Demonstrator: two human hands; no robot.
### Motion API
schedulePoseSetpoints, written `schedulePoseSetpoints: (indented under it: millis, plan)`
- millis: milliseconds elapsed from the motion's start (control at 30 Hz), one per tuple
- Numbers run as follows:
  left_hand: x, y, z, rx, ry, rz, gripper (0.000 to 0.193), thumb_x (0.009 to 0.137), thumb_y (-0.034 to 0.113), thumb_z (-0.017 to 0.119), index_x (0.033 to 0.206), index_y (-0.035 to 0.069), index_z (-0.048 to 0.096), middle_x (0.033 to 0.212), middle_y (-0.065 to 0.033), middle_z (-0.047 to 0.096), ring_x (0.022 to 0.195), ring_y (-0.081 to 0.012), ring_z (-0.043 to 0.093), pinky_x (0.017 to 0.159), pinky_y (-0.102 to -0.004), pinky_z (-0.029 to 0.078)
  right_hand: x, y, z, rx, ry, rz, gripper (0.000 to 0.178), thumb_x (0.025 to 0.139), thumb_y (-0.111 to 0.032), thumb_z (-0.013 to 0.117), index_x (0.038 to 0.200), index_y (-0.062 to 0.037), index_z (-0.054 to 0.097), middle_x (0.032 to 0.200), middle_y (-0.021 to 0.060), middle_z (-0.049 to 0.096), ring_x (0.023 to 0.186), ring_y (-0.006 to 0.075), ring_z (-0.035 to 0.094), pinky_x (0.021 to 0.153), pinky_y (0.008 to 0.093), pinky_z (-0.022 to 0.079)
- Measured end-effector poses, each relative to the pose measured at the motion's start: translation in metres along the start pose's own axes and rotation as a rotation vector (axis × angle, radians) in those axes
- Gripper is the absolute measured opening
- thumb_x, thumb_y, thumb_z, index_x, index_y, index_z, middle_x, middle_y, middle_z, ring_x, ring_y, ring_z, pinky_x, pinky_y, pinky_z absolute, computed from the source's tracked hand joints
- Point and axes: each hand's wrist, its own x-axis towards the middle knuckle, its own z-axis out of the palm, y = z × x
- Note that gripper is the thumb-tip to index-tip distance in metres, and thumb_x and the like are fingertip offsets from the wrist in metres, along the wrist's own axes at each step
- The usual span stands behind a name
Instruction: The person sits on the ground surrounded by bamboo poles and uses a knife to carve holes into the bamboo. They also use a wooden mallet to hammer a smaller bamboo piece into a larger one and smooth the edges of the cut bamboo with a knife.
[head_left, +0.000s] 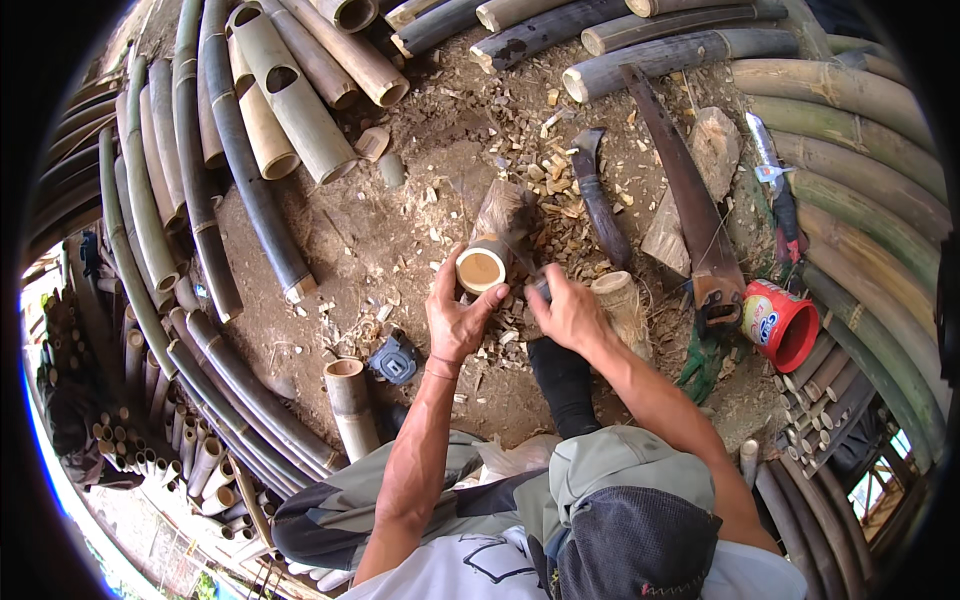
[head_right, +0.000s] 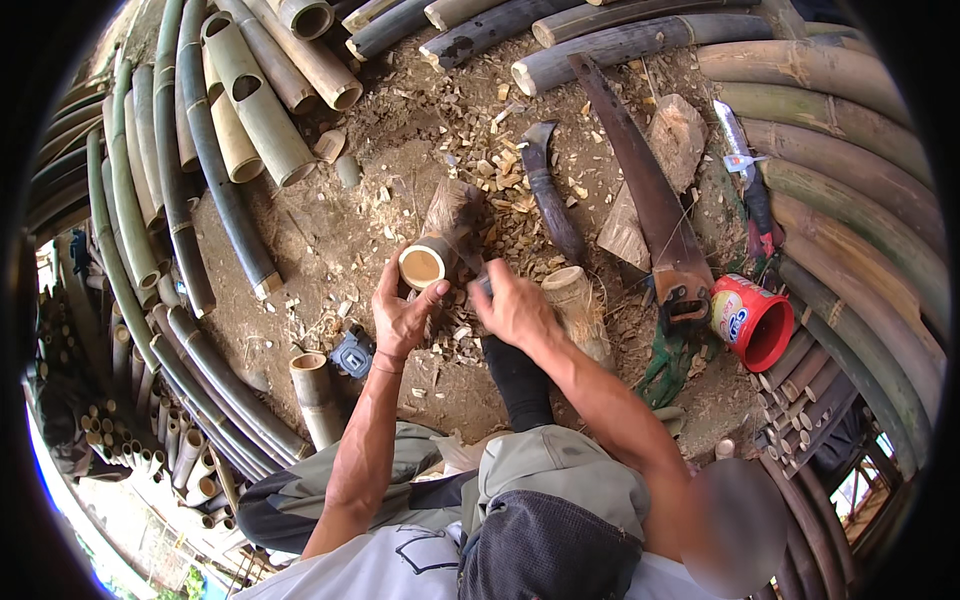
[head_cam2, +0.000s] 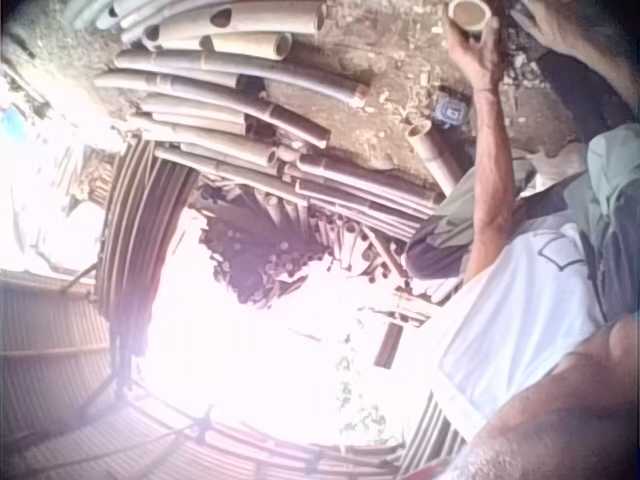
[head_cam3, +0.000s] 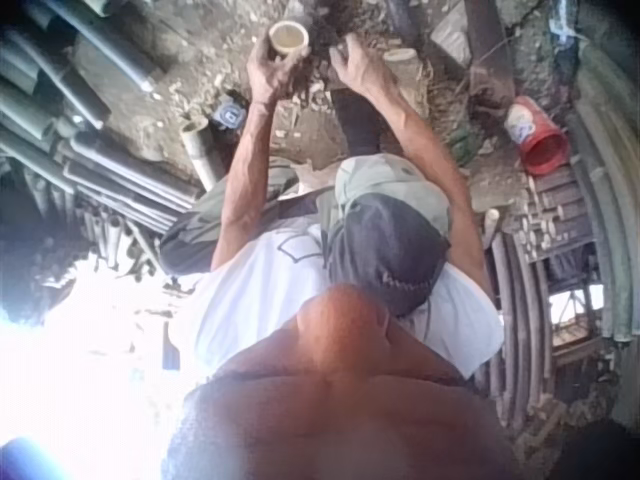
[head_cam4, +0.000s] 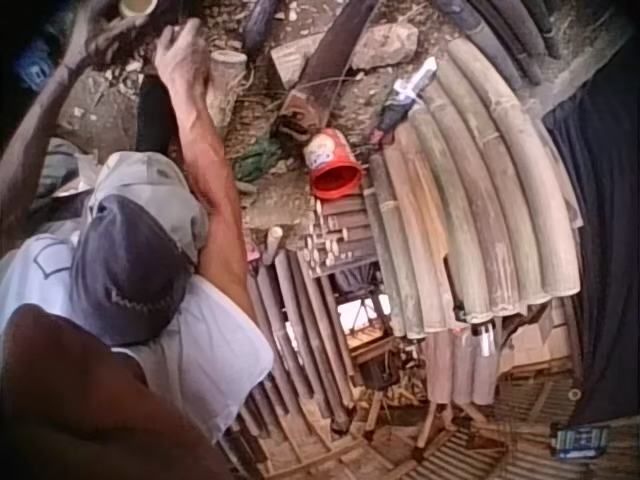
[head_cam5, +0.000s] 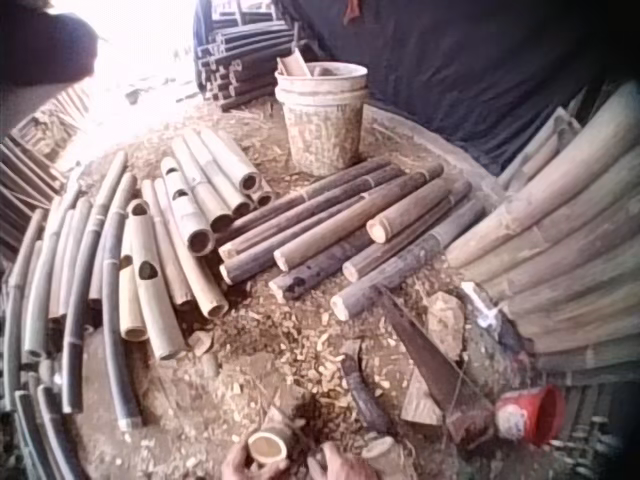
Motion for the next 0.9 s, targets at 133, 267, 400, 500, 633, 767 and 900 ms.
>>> schedulePoseSetpoints:
  millis: [133, 267, 400, 500, 633, 767, 900]
  plan:
    - [-0.001, -0.011, -0.003, -0.006, -0.003, -0.011, 0.083, 0.077, 0.034, 0.087, 0.139, -0.004, 0.049, 0.127, -0.0213, 0.064, 0.117, -0.0275, 0.064, 0.1, -0.0374, 0.05, -0.004, -0.019, -0.021, 0.247, 0.1, -0.08, 0.031, 0.098, -0.028, 0.061, 0.105, 0.0014, 0.053, 0.071, 0.0191, 0.062, 0.065, 0.0388, 0.065, 0.058, 0.0439, 0.051]
    - [-0.004, -0.014, 0.0, -0.054, 0.01, -0.009, 0.083, 0.077, 0.035, 0.087, 0.14, -0.005, 0.049, 0.126, -0.0211, 0.065, 0.116, -0.0264, 0.064, 0.101, -0.0378, 0.05, -0.009, -0.021, -0.007, 0.521, 0.448, -0.474, 0.031, 0.097, -0.021, 0.062, 0.112, 0.0043, 0.053, 0.073, 0.0131, 0.062, 0.061, 0.0272, 0.065, 0.056, 0.0373, 0.053]
    - [0.003, -0.013, 0.006, -0.088, 0.019, -0.064, 0.083, 0.077, 0.034, 0.087, 0.14, -0.005, 0.049, 0.125, -0.0211, 0.065, 0.117, -0.0264, 0.064, 0.101, -0.0383, 0.05, 0.01, 0.016, 0.006, 0.077, 0.117, -0.09, 0.034, 0.097, -0.03, 0.061, 0.108, 0.0018, 0.053, 0.071, 0.0192, 0.065, 0.063, 0.036, 0.068, 0.054, 0.045, 0.052]
    - [0.001, -0.006, -0.006, -0.051, -0.05, -0.077, 0.083, 0.079, 0.032, 0.086, 0.142, -0.005, 0.046, 0.126, -0.0205, 0.065, 0.119, -0.0263, 0.062, 0.102, -0.0378, 0.049, -0.003, -0.007, -0.006, 0.25, 0.124, -0.085, 0.037, 0.098, -0.032, 0.06, 0.108, 0.0027, 0.052, 0.071, 0.0202, 0.064, 0.067, 0.0385, 0.069, 0.06, 0.0459, 0.052]
    - [0.005, -0.005, -0.019, -0.058, -0.143, 0.006, 0.084, 0.081, 0.032, 0.084, 0.143, -0.006, 0.042, 0.131, -0.0198, 0.061, 0.121, -0.0258, 0.06, 0.104, -0.0371, 0.047, -0.014, -0.026, -0.023, 0.282, 0.148, -0.165, 0.037, 0.098, -0.03, 0.061, 0.111, 0.0029, 0.053, 0.079, 0.0223, 0.065, 0.071, 0.038, 0.069, 0.062, 0.0443, 0.052]
    - [0.019, 0.0, -0.029, -0.062, -0.213, -0.01, 0.083, 0.081, 0.033, 0.084, 0.142, -0.006, 0.043, 0.129, -0.0193, 0.062, 0.122, -0.0248, 0.058, 0.105, -0.0365, 0.045, -0.019, -0.05, -0.04, 0.392, 0.264, -0.339, 0.036, 0.098, -0.026, 0.06, 0.116, 0.0049, 0.052, 0.078, 0.0228, 0.065, 0.07, 0.0321, 0.07, 0.058, 0.0398, 0.053]
    - [0.02, 0.001, -0.027, 0.037, -0.205, 0.007, 0.083, 0.08, 0.034, 0.085, 0.14, -0.005, 0.045, 0.127, -0.0186, 0.063, 0.121, -0.0241, 0.059, 0.104, -0.0362, 0.045, -0.015, -0.025, -0.013, 0.203, 0.168, -0.26, 0.036, 0.099, -0.028, 0.058, 0.111, 0.0049, 0.053, 0.07, 0.0165, 0.064, 0.059, 0.0277, 0.067, 0.053, 0.0381, 0.051]
